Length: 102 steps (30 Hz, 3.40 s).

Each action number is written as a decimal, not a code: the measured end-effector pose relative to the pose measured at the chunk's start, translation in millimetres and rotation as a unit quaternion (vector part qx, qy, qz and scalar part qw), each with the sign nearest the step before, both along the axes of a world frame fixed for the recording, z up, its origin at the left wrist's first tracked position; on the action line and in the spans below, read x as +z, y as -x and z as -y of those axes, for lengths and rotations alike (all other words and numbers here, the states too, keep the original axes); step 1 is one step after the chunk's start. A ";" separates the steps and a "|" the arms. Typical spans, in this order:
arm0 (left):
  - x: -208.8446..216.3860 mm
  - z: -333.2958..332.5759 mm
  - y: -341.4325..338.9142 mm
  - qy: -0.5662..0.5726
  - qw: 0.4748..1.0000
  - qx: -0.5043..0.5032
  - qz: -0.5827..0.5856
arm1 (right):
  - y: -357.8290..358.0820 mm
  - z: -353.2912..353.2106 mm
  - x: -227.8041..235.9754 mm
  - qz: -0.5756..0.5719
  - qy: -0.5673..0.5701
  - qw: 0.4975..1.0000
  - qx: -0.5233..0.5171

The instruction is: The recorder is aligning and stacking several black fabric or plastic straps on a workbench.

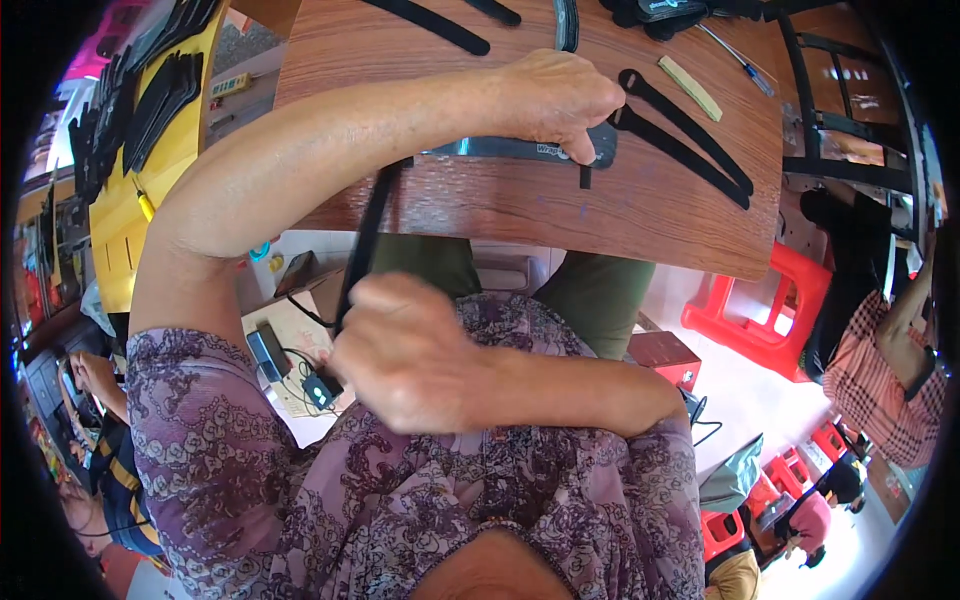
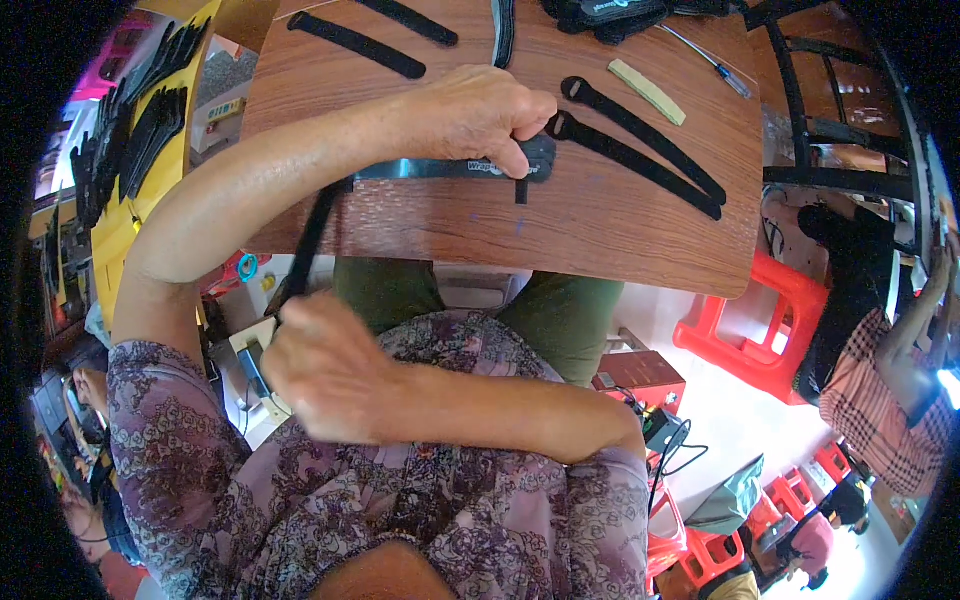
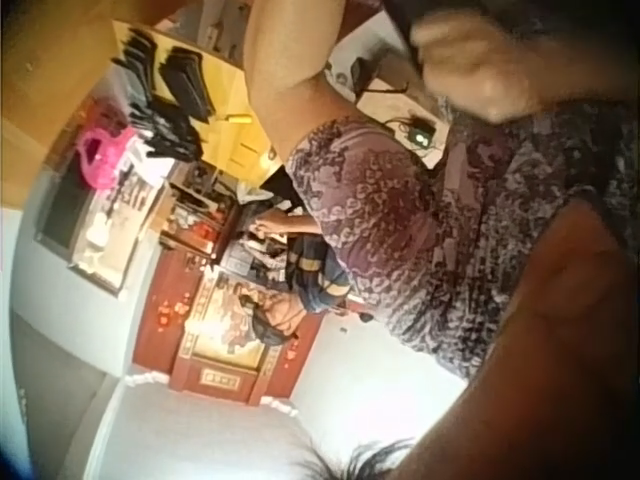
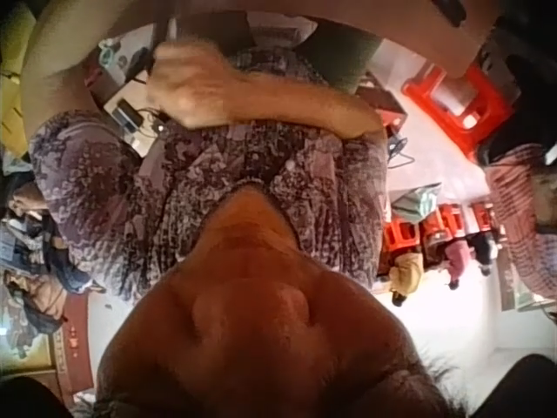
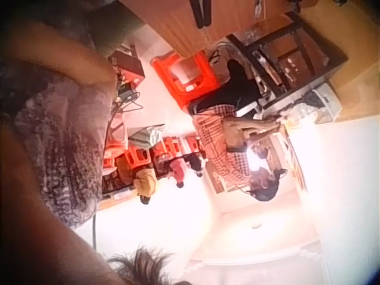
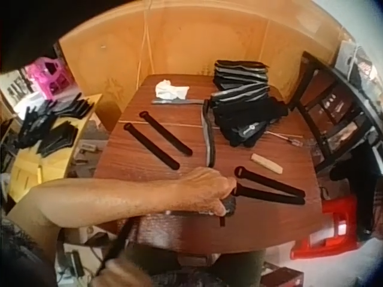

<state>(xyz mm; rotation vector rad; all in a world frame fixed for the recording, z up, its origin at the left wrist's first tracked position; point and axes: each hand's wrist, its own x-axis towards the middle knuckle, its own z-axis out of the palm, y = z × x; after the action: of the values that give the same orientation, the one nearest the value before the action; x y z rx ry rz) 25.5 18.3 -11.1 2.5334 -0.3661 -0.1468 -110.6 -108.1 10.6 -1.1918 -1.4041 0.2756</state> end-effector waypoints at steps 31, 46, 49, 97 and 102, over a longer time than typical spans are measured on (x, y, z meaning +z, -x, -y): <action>65.5 -16.9 -22.6 0.315 0.912 0.122 -0.233 | -224.9 163.8 23.6 -0.038 0.157 0.904 -0.396; 11.2 21.2 -88.6 0.092 0.957 0.272 -0.028 | -342.9 158.2 -46.2 -0.083 0.258 0.819 -0.506; 3.5 12.4 -82.5 0.037 0.964 0.257 0.063 | -340.9 152.4 -48.6 -0.023 0.280 0.795 -0.537; 18.8 -71.6 131.9 0.195 0.913 0.358 0.021 | -136.1 75.8 -33.9 0.018 0.246 0.874 -0.419; 20.7 -31.1 81.6 0.160 0.951 0.258 0.053 | -132.3 69.2 -42.3 0.003 0.239 0.861 -0.448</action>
<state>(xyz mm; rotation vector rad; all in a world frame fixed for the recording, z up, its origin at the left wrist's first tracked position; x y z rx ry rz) -56.2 49.4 9.7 2.2311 0.2266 0.2326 21.7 -177.3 -31.7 -2.1249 -0.6561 -0.0539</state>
